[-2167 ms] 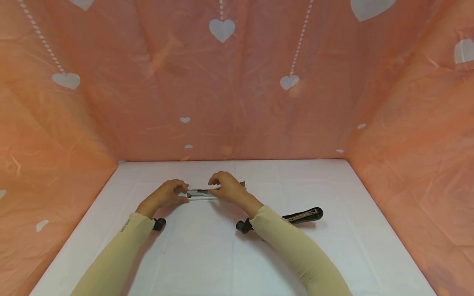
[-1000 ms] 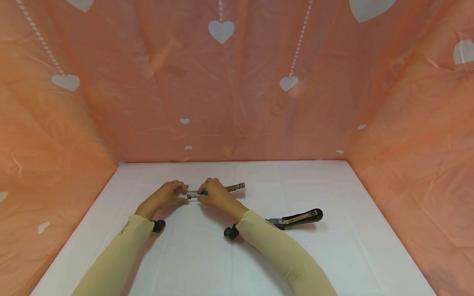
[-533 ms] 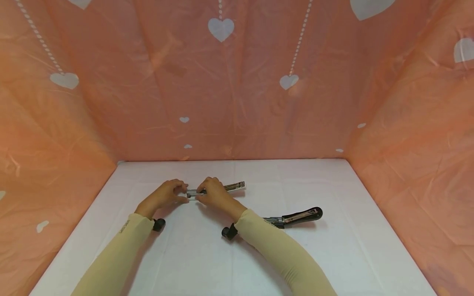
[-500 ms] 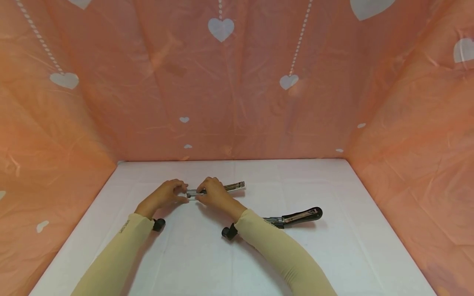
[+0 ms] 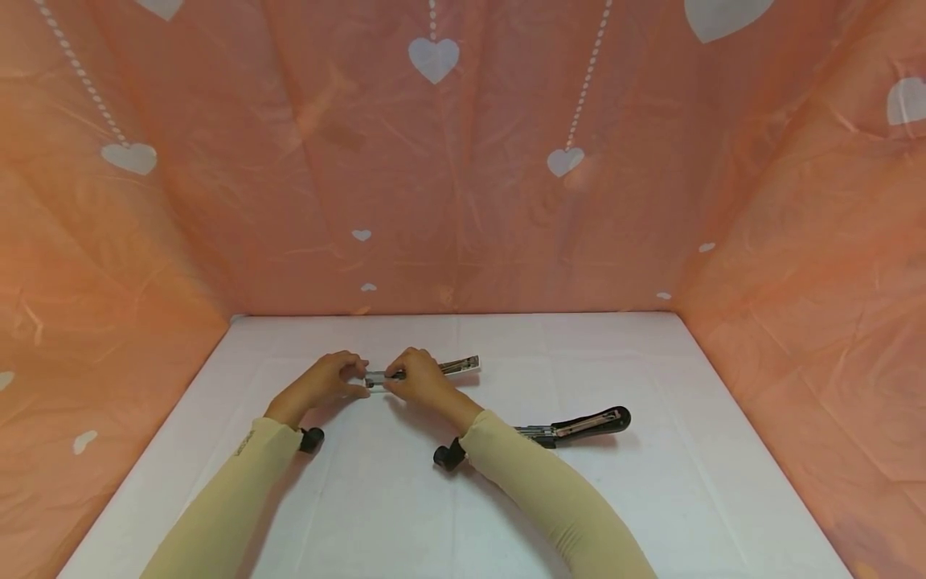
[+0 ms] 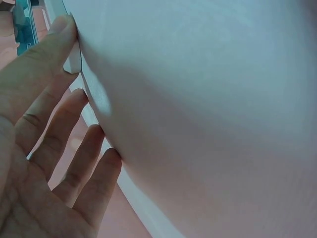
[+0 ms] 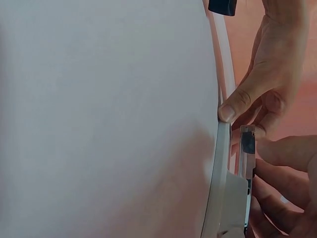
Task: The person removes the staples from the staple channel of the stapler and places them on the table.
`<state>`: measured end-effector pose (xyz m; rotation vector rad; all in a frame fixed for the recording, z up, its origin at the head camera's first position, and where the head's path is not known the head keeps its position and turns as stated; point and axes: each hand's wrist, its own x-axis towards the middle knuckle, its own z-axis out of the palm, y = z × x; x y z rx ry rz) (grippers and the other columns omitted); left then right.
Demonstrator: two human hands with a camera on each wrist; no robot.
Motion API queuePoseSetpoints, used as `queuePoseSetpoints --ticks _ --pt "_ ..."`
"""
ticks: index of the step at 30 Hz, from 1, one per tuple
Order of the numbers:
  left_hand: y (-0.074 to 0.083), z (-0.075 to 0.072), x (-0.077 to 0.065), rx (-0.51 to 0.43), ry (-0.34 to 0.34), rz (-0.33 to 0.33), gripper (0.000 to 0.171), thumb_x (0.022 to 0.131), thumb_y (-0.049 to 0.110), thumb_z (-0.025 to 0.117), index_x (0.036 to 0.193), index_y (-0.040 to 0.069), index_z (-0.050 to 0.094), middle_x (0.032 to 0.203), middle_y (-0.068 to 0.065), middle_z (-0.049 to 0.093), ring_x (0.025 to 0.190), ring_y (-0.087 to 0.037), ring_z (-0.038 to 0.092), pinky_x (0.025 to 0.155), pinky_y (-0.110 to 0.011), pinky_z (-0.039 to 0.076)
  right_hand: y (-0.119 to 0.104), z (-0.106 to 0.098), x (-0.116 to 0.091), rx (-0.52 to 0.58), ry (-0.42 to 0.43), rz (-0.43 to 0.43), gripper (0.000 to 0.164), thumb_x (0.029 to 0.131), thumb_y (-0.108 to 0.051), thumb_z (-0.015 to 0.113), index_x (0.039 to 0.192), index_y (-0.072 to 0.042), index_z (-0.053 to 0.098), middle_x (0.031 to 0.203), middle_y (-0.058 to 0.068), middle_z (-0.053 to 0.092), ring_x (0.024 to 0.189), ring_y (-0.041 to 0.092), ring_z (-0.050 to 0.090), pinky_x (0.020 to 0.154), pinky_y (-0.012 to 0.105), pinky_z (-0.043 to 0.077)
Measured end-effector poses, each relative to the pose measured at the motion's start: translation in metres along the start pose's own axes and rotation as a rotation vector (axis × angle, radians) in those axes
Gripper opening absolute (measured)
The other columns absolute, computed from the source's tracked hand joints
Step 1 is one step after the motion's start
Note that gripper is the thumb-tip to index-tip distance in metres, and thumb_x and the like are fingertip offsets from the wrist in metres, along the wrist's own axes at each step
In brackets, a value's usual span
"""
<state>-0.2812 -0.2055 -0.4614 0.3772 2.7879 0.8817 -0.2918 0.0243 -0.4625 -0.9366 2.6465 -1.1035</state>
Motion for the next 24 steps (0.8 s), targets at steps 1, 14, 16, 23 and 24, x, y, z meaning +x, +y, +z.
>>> queuePoseSetpoints --ticks 1,14,16,23,24 --pt "0.0001 -0.0002 0.0002 0.001 0.002 0.003 0.025 0.092 0.016 0.088 0.107 0.003 0.072 0.134 -0.020 0.067 0.130 -0.044 0.058 0.111 -0.060 0.047 -0.0001 -0.0002 0.0000 -0.003 0.004 -0.006 0.018 0.099 -0.010 0.078 0.113 -0.001 0.081 0.120 0.015 0.071 0.117 0.032 0.066 0.103 0.044 0.056" --pt "0.0008 0.0005 -0.0006 0.002 0.007 0.035 0.027 0.091 0.015 0.088 0.107 0.001 0.072 0.131 -0.021 0.068 0.129 -0.045 0.059 0.111 -0.059 0.048 -0.0039 0.0002 0.0004 0.039 0.060 0.077 0.013 0.101 -0.014 0.077 0.111 -0.009 0.083 0.118 0.009 0.072 0.109 0.028 0.069 0.092 0.038 0.058" --pt "0.0011 0.0003 -0.0014 -0.001 0.008 0.034 0.027 0.091 0.015 0.088 0.107 0.002 0.072 0.130 -0.020 0.069 0.130 -0.045 0.059 0.111 -0.059 0.047 -0.0045 0.0005 0.0013 0.045 0.062 0.087 0.011 0.101 -0.015 0.077 0.109 -0.010 0.082 0.118 0.008 0.073 0.108 0.027 0.069 0.091 0.036 0.058" --pt "0.0009 -0.0002 -0.0025 -0.010 0.007 0.020 0.025 0.091 0.015 0.088 0.107 0.003 0.072 0.137 -0.021 0.067 0.134 -0.047 0.055 0.114 -0.061 0.045 -0.0033 0.0037 0.0067 0.041 0.086 0.099 0.007 0.099 -0.017 0.079 0.105 -0.014 0.080 0.113 0.004 0.074 0.104 0.022 0.071 0.090 0.032 0.058" --pt "0.0006 -0.0002 -0.0023 -0.015 0.006 0.013 0.024 0.092 0.015 0.087 0.107 0.003 0.072 0.138 -0.021 0.067 0.135 -0.047 0.055 0.114 -0.061 0.044 -0.0030 0.0042 0.0073 0.044 0.085 0.102 0.006 0.099 -0.018 0.080 0.104 -0.014 0.080 0.112 0.003 0.075 0.103 0.021 0.071 0.089 0.032 0.058"
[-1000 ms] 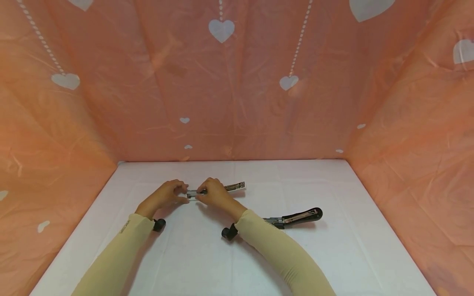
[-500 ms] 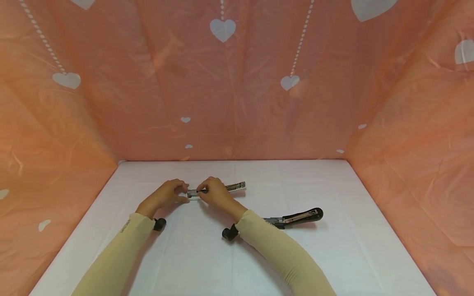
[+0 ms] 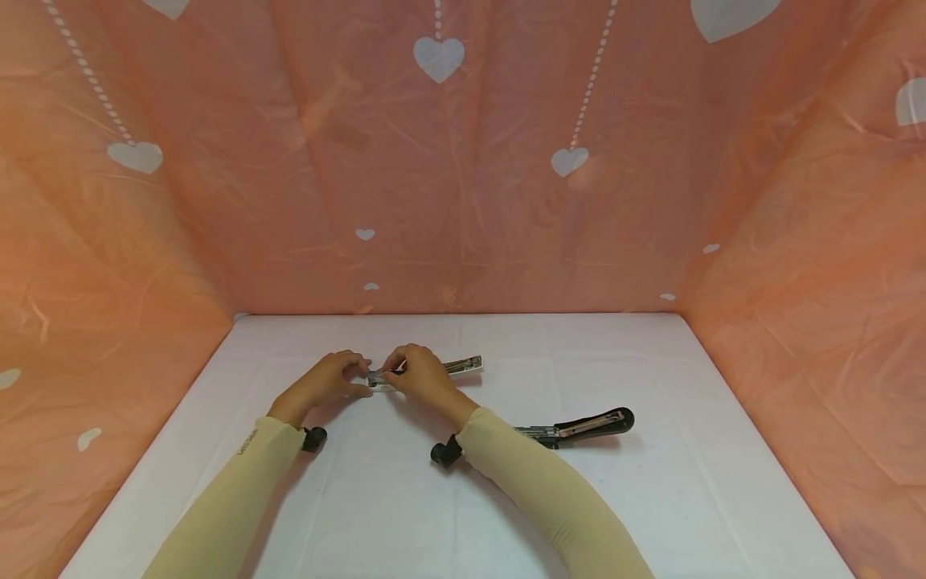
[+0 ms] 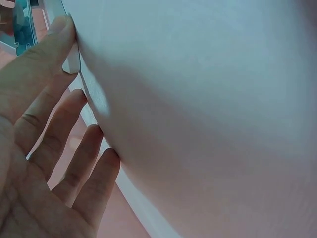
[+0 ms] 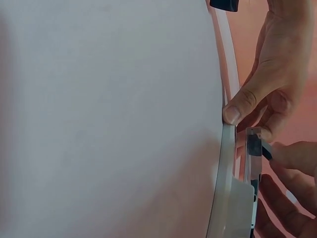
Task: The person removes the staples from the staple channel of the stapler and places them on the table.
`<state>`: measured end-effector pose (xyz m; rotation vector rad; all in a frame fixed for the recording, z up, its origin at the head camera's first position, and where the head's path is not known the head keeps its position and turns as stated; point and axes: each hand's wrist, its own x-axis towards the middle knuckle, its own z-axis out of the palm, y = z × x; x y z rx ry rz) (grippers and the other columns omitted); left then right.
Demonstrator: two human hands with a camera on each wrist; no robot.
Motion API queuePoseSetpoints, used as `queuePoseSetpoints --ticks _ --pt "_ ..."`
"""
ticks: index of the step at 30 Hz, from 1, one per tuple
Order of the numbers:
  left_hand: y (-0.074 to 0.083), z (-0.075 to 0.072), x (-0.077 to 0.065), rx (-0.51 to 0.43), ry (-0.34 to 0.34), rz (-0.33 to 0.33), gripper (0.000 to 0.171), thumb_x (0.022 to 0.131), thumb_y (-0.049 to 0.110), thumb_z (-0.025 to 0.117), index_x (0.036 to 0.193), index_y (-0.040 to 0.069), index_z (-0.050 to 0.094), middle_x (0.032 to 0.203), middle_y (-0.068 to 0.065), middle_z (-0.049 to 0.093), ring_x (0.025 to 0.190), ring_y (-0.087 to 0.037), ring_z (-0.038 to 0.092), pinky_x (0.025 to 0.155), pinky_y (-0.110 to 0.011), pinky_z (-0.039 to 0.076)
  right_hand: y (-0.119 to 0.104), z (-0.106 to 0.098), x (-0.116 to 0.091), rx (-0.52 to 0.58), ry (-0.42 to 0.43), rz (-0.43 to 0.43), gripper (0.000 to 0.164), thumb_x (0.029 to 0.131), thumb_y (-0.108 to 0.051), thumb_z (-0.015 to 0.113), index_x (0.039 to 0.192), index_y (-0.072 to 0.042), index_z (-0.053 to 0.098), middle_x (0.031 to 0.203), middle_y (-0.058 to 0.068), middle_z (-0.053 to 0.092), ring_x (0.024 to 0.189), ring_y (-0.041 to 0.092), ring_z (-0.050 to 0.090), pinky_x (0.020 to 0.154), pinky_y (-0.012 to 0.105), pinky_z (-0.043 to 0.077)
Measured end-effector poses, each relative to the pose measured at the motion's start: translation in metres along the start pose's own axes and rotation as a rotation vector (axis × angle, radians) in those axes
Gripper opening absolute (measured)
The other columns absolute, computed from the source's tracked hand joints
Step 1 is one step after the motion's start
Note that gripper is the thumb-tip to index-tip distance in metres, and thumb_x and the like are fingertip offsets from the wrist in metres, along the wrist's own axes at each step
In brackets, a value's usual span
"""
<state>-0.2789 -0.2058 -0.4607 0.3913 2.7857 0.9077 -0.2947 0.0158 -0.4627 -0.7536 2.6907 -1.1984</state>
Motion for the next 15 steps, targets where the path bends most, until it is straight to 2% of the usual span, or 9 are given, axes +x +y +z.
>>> queuePoseSetpoints --ticks 7,15 --pt "-0.0014 0.0005 0.0008 -0.006 0.003 -0.002 0.024 0.092 0.014 0.087 0.107 0.004 0.072 0.136 -0.020 0.067 0.135 -0.046 0.056 0.114 -0.061 0.045 0.0004 0.0027 0.0033 0.033 -0.009 0.019 0.007 0.098 -0.022 0.082 0.100 -0.017 0.077 0.106 -0.001 0.075 0.099 0.019 0.070 0.084 0.032 0.058" --pt "-0.0020 -0.0004 0.0001 -0.021 0.009 -0.002 0.025 0.091 0.015 0.088 0.107 0.004 0.072 0.127 -0.017 0.069 0.130 -0.044 0.058 0.111 -0.060 0.047 -0.0006 0.0054 0.0068 0.004 0.007 0.016 0.008 0.099 -0.025 0.080 0.101 -0.018 0.075 0.100 -0.002 0.075 0.095 0.017 0.068 0.074 0.029 0.056"
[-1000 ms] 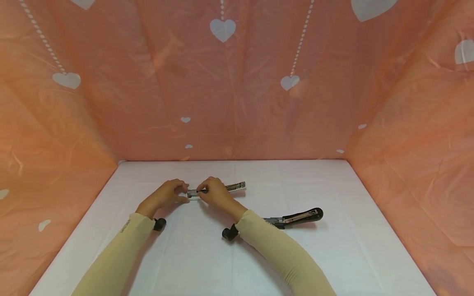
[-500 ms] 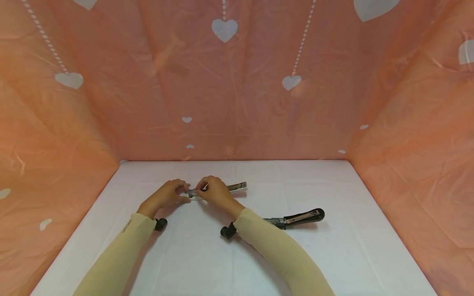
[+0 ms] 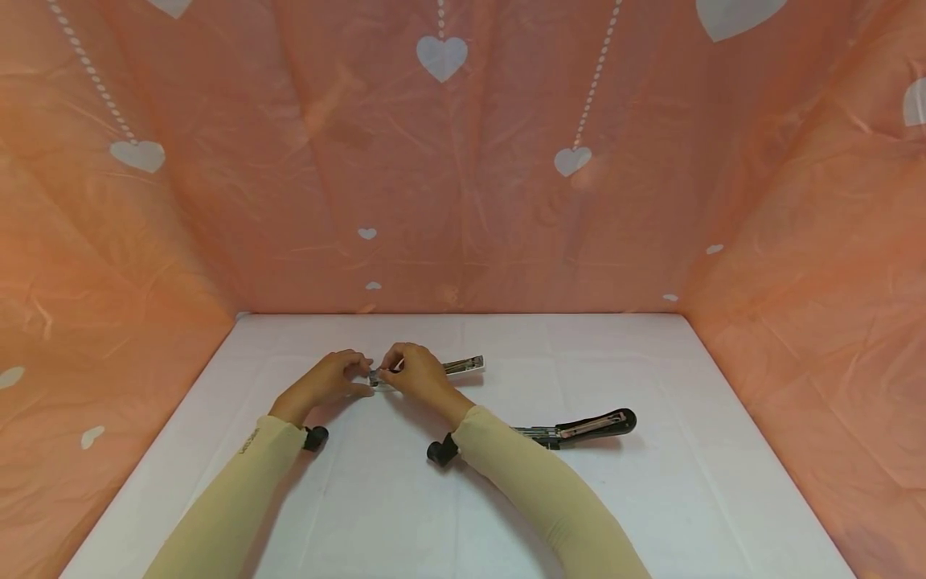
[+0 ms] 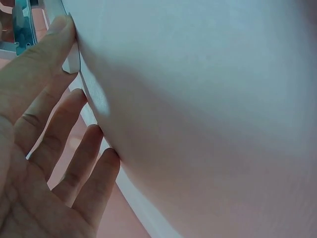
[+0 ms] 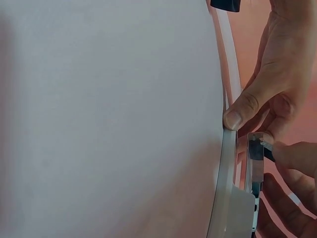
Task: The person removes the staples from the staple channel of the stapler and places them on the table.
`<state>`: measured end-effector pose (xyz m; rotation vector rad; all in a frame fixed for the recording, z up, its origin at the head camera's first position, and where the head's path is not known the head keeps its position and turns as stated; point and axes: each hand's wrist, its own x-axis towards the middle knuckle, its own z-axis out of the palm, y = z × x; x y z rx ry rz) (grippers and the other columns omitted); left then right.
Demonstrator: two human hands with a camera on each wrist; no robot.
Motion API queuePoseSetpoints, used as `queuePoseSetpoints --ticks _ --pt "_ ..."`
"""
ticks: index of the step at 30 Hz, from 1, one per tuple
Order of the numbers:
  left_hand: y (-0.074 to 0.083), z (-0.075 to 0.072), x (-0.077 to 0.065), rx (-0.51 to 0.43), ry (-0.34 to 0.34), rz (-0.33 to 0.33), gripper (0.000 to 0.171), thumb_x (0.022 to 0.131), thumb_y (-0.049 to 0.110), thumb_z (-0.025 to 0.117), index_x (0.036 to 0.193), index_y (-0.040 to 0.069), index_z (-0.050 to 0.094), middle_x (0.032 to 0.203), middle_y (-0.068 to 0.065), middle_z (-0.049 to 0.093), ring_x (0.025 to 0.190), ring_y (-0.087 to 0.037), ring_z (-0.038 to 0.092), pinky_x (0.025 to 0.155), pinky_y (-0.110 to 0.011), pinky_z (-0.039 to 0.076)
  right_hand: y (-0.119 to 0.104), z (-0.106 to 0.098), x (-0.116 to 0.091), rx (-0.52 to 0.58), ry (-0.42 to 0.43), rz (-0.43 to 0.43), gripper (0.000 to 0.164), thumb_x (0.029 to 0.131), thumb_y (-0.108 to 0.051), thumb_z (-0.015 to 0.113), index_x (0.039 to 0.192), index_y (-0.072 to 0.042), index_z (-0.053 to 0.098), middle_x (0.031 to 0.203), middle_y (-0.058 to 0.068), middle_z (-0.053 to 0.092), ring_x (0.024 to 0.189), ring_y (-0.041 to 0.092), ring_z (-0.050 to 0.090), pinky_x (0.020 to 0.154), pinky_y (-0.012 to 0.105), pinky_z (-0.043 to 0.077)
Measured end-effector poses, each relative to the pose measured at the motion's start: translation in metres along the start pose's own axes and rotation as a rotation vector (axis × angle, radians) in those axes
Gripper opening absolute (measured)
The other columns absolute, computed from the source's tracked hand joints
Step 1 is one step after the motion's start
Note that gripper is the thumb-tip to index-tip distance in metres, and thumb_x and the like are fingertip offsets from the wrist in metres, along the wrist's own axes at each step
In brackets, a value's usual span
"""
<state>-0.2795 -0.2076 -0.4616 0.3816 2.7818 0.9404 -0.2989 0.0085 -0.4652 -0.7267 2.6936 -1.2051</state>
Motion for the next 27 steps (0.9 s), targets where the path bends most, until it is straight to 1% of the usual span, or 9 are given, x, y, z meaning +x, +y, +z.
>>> queuePoseSetpoints --ticks 4,7,9,12,14,17,20,26,27 --pt "0.0000 0.0006 0.0007 -0.004 0.005 0.000 0.026 0.090 0.015 0.088 0.107 0.004 0.072 0.127 -0.017 0.069 0.131 -0.045 0.055 0.112 -0.061 0.045 -0.0015 0.0008 0.0007 0.007 0.021 0.009 0.013 0.098 -0.023 0.082 0.101 -0.017 0.071 0.097 -0.003 0.074 0.090 0.015 0.068 0.071 0.028 0.054" --pt "-0.0002 0.0012 0.0012 0.002 0.011 0.006 0.027 0.090 0.016 0.089 0.107 0.003 0.073 0.125 -0.017 0.070 0.129 -0.045 0.056 0.111 -0.060 0.045 -0.0025 0.0021 0.0018 0.012 0.035 0.011 0.019 0.096 -0.021 0.083 0.107 -0.014 0.068 0.096 -0.002 0.074 0.087 0.013 0.067 0.071 0.027 0.053" --pt "-0.0002 0.0010 0.0009 0.010 0.011 0.009 0.028 0.090 0.016 0.089 0.108 0.003 0.073 0.123 -0.016 0.070 0.127 -0.044 0.057 0.110 -0.060 0.046 -0.0028 0.0025 0.0025 0.011 0.031 0.003 0.021 0.096 -0.019 0.083 0.112 -0.013 0.071 0.096 -0.001 0.074 0.087 0.014 0.068 0.071 0.027 0.053" --pt "-0.0004 0.0010 0.0004 0.011 0.008 0.001 0.028 0.090 0.016 0.089 0.109 0.004 0.072 0.121 -0.015 0.070 0.126 -0.043 0.057 0.109 -0.059 0.047 -0.0031 0.0025 0.0029 0.000 0.012 -0.011 0.019 0.098 -0.020 0.081 0.115 -0.012 0.077 0.100 0.001 0.075 0.090 0.015 0.069 0.073 0.026 0.054" --pt "-0.0002 0.0013 0.0004 0.002 0.007 -0.007 0.028 0.091 0.016 0.088 0.110 0.004 0.072 0.121 -0.014 0.070 0.126 -0.041 0.058 0.109 -0.058 0.047 -0.0029 0.0018 0.0024 -0.009 -0.001 -0.015 0.016 0.099 -0.020 0.080 0.113 -0.013 0.079 0.102 0.001 0.075 0.092 0.015 0.069 0.073 0.026 0.055" --pt "-0.0003 0.0018 0.0007 -0.006 0.004 0.001 0.030 0.090 0.015 0.088 0.113 0.002 0.072 0.122 -0.015 0.070 0.125 -0.041 0.060 0.109 -0.057 0.048 -0.0025 0.0006 0.0017 -0.019 -0.005 -0.019 0.014 0.100 -0.021 0.080 0.111 -0.014 0.080 0.105 0.001 0.075 0.092 0.015 0.068 0.073 0.026 0.054" --pt "-0.0007 0.0021 0.0012 0.001 0.003 0.013 0.033 0.090 0.014 0.089 0.115 0.000 0.072 0.123 -0.017 0.070 0.124 -0.041 0.062 0.108 -0.057 0.050 -0.0029 -0.0016 0.0006 -0.027 0.005 -0.027 0.013 0.099 -0.021 0.080 0.110 -0.014 0.080 0.104 0.001 0.075 0.092 0.015 0.068 0.074 0.026 0.055" --pt "-0.0002 0.0022 0.0013 0.010 -0.002 -0.014 0.035 0.091 0.014 0.088 0.119 0.000 0.072 0.125 -0.017 0.070 0.125 -0.040 0.063 0.109 -0.056 0.050 -0.0045 -0.0066 -0.0014 -0.019 0.036 -0.037 0.012 0.099 -0.021 0.079 0.109 -0.014 0.080 0.103 0.001 0.076 0.096 0.018 0.069 0.079 0.031 0.056" --pt "-0.0002 0.0018 0.0012 0.024 -0.002 -0.005 0.035 0.091 0.014 0.088 0.118 0.000 0.072 0.124 -0.017 0.070 0.124 -0.041 0.062 0.109 -0.056 0.050 -0.0046 -0.0074 -0.0019 -0.017 0.038 -0.035 0.012 0.100 -0.022 0.079 0.109 -0.014 0.080 0.102 0.001 0.076 0.096 0.019 0.069 0.079 0.031 0.056"
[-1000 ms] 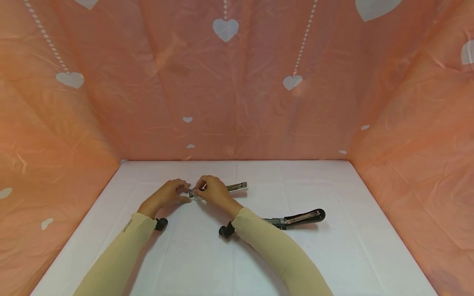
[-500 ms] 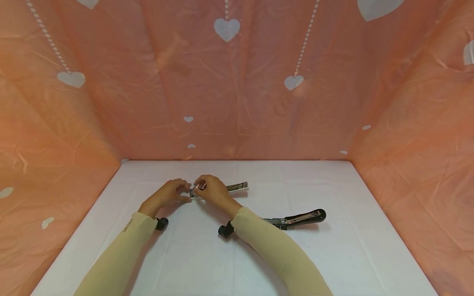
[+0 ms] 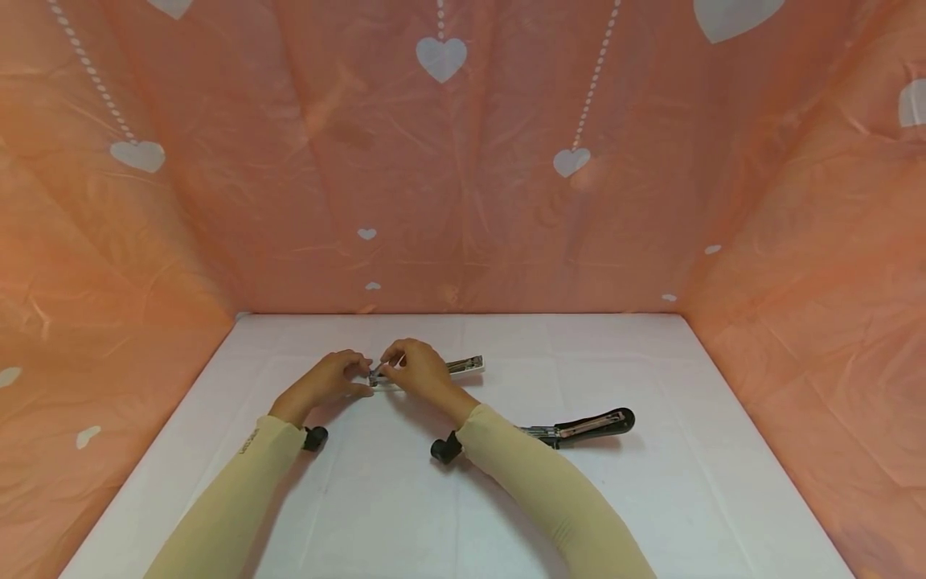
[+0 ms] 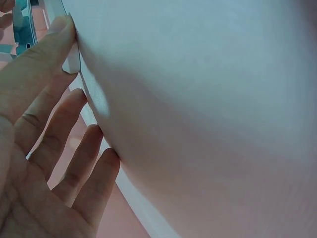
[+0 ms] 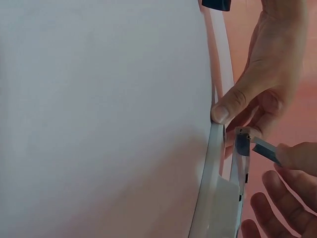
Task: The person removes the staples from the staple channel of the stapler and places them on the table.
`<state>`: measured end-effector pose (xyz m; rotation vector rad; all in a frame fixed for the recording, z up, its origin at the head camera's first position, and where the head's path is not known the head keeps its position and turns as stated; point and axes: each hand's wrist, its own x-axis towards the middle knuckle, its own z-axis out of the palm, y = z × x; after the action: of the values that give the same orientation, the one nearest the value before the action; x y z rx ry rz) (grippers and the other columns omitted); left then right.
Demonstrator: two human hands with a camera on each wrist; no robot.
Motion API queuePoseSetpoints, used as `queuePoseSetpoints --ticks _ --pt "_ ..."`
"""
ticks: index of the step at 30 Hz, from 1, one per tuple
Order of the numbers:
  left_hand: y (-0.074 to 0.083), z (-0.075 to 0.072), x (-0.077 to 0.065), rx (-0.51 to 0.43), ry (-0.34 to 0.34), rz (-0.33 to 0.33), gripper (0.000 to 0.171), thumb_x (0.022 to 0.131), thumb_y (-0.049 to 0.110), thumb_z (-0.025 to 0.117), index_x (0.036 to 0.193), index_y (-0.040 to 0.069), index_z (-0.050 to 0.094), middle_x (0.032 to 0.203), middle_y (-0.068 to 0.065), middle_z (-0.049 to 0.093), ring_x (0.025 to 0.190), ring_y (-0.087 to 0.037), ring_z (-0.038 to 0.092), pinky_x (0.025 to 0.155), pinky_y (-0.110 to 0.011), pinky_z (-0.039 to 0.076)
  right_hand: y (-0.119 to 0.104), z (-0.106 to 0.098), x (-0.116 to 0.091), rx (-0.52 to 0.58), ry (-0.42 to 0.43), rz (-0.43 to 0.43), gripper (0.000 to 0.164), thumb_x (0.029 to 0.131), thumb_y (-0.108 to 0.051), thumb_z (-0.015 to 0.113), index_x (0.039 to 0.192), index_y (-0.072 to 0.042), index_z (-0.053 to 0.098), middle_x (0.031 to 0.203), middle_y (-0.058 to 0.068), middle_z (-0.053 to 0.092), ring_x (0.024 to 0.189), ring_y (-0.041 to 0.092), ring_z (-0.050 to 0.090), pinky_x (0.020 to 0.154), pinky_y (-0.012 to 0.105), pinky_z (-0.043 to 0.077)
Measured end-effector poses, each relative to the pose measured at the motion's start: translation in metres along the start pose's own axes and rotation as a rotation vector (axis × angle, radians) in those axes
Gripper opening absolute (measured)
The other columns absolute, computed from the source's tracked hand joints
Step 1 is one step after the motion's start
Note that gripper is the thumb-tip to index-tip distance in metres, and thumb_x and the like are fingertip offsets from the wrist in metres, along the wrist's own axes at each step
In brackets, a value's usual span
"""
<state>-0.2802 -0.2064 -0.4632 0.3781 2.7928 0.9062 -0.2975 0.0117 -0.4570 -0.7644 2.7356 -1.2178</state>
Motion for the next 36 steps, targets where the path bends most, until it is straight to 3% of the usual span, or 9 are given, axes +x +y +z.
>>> queuePoseSetpoints --ticks 8,16,36 --pt "0.002 0.000 0.000 0.017 -0.003 -0.003 0.030 0.092 0.017 0.088 0.114 0.002 0.073 0.125 -0.016 0.070 0.126 -0.041 0.061 0.109 -0.057 0.049 0.000 -0.007 -0.005 0.034 0.001 -0.023 0.012 0.099 -0.019 0.079 0.108 -0.012 0.079 0.103 0.003 0.075 0.094 0.018 0.069 0.083 0.030 0.057" --pt "-0.002 0.001 -0.001 0.007 0.026 0.043 0.029 0.090 0.015 0.089 0.111 0.002 0.074 0.122 -0.017 0.071 0.125 -0.042 0.061 0.110 -0.057 0.048 0.002 -0.009 -0.010 0.082 -0.008 -0.080 0.010 0.099 -0.014 0.080 0.105 -0.007 0.078 0.094 0.003 0.073 0.084 0.011 0.066 0.079 0.025 0.057" --pt "0.000 0.000 -0.001 -0.007 0.023 0.051 0.027 0.090 0.013 0.088 0.109 0.001 0.073 0.130 -0.021 0.069 0.128 -0.043 0.061 0.111 -0.057 0.048 0.005 -0.007 -0.026 0.059 -0.079 -0.039 0.006 0.097 -0.010 0.080 0.103 -0.008 0.077 0.091 0.001 0.073 0.081 0.007 0.063 0.076 0.023 0.055"
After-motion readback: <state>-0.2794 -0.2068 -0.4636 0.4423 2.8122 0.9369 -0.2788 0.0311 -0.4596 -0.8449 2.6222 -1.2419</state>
